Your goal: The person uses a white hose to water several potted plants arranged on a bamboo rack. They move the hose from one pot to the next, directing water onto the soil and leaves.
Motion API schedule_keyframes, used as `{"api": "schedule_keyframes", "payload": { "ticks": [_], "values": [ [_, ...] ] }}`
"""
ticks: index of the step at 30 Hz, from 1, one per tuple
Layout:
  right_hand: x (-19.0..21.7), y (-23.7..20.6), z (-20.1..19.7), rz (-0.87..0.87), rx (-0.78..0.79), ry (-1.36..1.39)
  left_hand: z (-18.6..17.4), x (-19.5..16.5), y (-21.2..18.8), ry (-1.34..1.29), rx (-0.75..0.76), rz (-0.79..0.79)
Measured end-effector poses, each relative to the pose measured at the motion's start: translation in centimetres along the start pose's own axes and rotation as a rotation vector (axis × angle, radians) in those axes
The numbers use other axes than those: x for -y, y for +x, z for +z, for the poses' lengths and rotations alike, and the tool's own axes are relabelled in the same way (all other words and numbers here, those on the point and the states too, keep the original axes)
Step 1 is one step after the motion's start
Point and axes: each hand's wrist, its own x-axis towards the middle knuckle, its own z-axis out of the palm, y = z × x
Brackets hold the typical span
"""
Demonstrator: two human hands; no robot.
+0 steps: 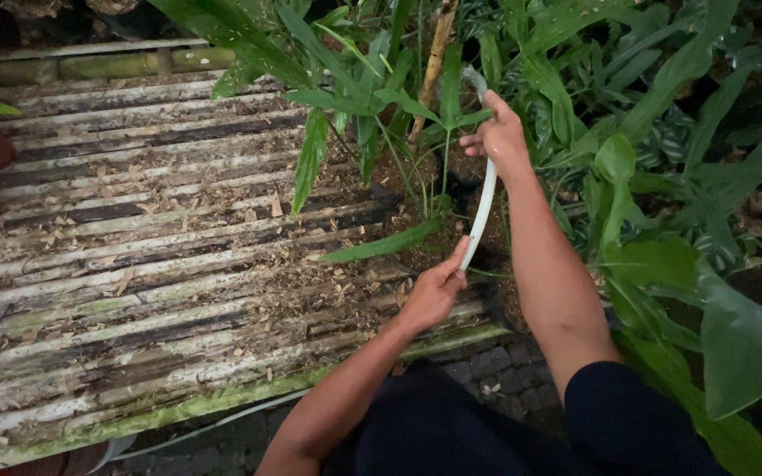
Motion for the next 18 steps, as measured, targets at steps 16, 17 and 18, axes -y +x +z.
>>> {"api": "schedule_keyframes", "payload": {
  "ticks": [16,17,18],
  "values": [
    [-0.39,0.24,-0.04,0.039,-0.015,-0.022,0.07,0.4,0.07,-0.027,-0.007,0.029],
    [-0.44,0.2,-0.08,0.038,-0.013,-0.015,0.1,0.43,0.06,-0.023,-0.006,0.036],
    [-0.47,0.17,-0.08,0.037,-0.01,-0.008,0.09,0.47,0.06,-0.02,-0.005,0.042]
  ]
}}
